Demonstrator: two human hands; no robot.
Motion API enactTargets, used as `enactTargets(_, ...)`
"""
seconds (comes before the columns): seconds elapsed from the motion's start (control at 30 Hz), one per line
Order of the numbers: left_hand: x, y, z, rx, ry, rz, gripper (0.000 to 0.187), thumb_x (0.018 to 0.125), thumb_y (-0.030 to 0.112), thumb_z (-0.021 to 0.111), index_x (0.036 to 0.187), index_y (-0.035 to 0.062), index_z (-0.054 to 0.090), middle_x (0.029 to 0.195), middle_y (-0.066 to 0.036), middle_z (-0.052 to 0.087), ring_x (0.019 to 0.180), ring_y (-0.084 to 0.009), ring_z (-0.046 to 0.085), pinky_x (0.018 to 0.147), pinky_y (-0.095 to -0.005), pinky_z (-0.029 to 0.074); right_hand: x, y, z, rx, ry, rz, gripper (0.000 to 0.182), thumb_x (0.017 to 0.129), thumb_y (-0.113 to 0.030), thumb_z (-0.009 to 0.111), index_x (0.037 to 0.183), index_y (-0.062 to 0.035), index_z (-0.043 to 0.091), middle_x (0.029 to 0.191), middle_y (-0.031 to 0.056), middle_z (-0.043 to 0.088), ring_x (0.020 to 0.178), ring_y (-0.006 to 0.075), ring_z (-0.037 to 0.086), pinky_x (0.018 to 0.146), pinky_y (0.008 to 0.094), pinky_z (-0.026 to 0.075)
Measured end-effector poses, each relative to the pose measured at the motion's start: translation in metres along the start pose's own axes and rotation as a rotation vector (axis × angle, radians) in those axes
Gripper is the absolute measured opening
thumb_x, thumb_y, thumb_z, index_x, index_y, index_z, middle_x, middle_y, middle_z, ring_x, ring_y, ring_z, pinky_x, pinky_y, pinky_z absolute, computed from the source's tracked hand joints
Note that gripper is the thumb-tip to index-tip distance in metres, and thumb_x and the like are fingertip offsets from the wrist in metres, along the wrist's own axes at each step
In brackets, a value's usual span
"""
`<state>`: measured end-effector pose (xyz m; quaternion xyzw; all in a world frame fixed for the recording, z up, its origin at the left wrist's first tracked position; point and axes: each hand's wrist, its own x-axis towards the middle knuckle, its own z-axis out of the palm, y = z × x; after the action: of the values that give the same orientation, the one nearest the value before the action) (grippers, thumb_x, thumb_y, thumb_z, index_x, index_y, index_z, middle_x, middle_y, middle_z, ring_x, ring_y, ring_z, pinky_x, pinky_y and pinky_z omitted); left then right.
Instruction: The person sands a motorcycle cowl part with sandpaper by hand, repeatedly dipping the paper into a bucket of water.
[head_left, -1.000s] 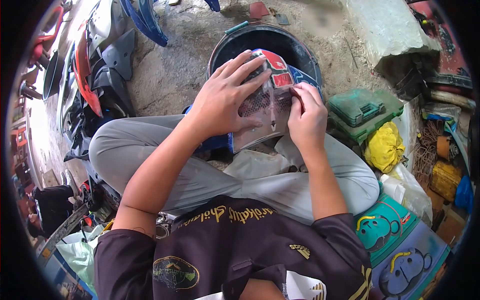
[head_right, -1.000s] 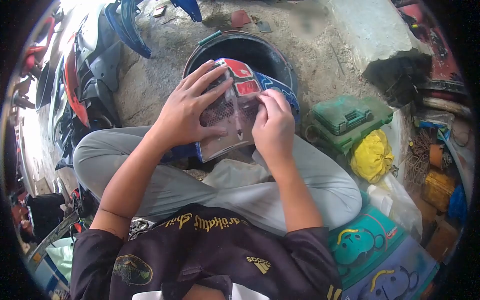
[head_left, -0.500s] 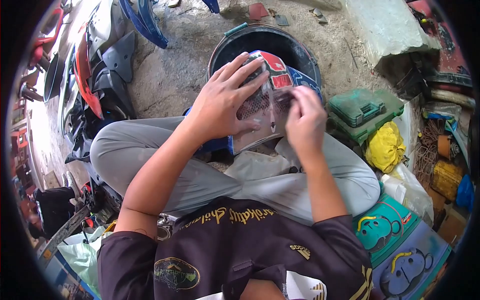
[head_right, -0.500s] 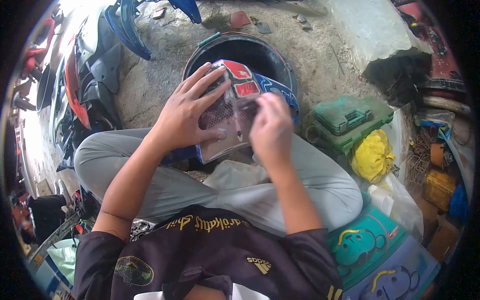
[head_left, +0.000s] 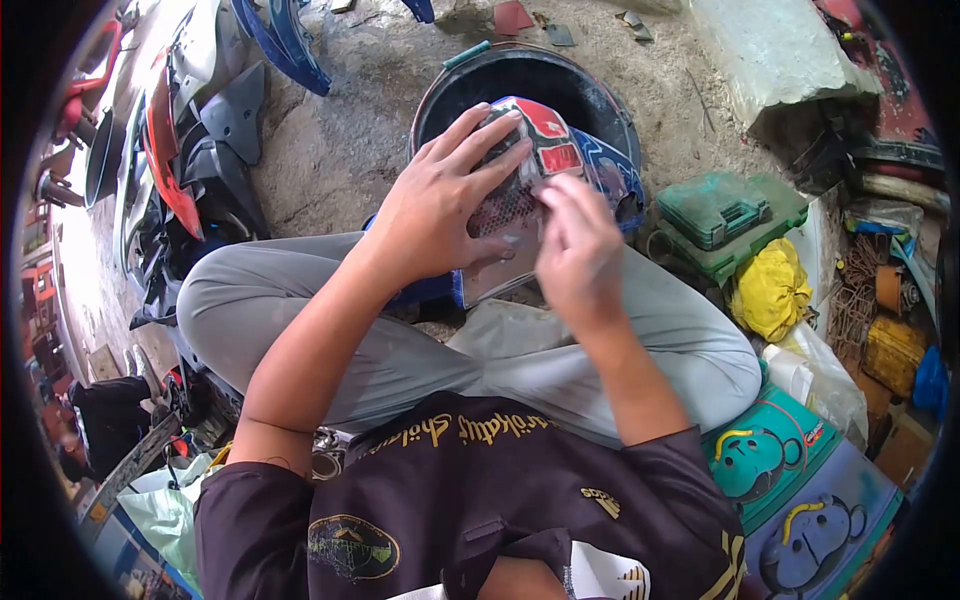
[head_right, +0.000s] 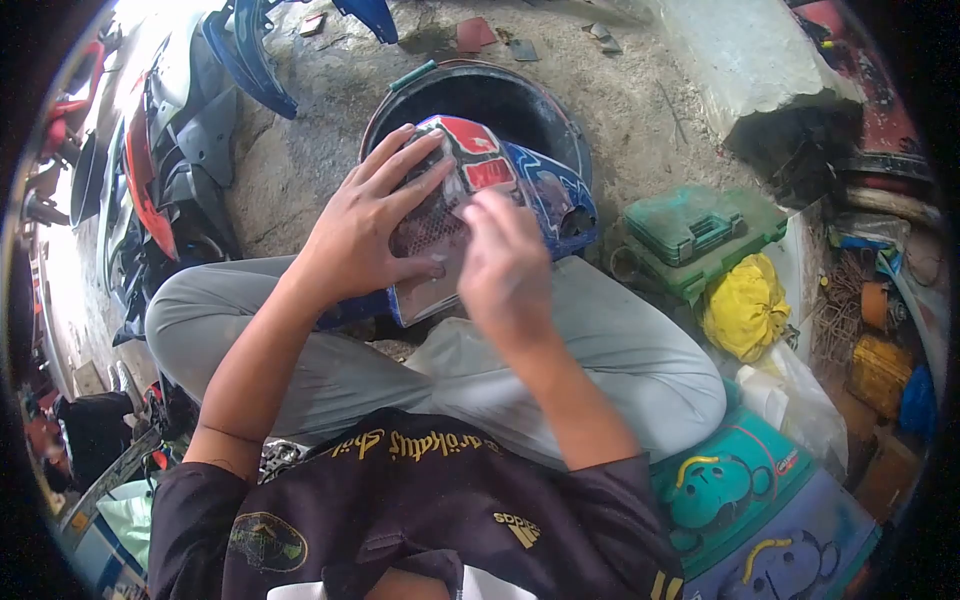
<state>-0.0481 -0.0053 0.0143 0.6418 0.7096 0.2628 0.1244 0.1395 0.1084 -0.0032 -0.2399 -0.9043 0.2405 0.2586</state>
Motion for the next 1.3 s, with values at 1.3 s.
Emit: enactTargets(1.3,-0.002,0.007,0.004,0.091,-0.001,-0.012,0.111,0.064,0.042,0.097,0.163,0.017,0.054,0.174,-0.014,0.04,0.163,-0.0436,0.031,0.131,-0.0555,0.032,-0.005,0.006,-0.004,0.032,0.042,-0.051,0.019,0.099,0.005,0.062,0.113,0.0048,0.075,0.119,0.0212,0.077,0.11,0.0391,0.075,0.099,0.0458,0.059)
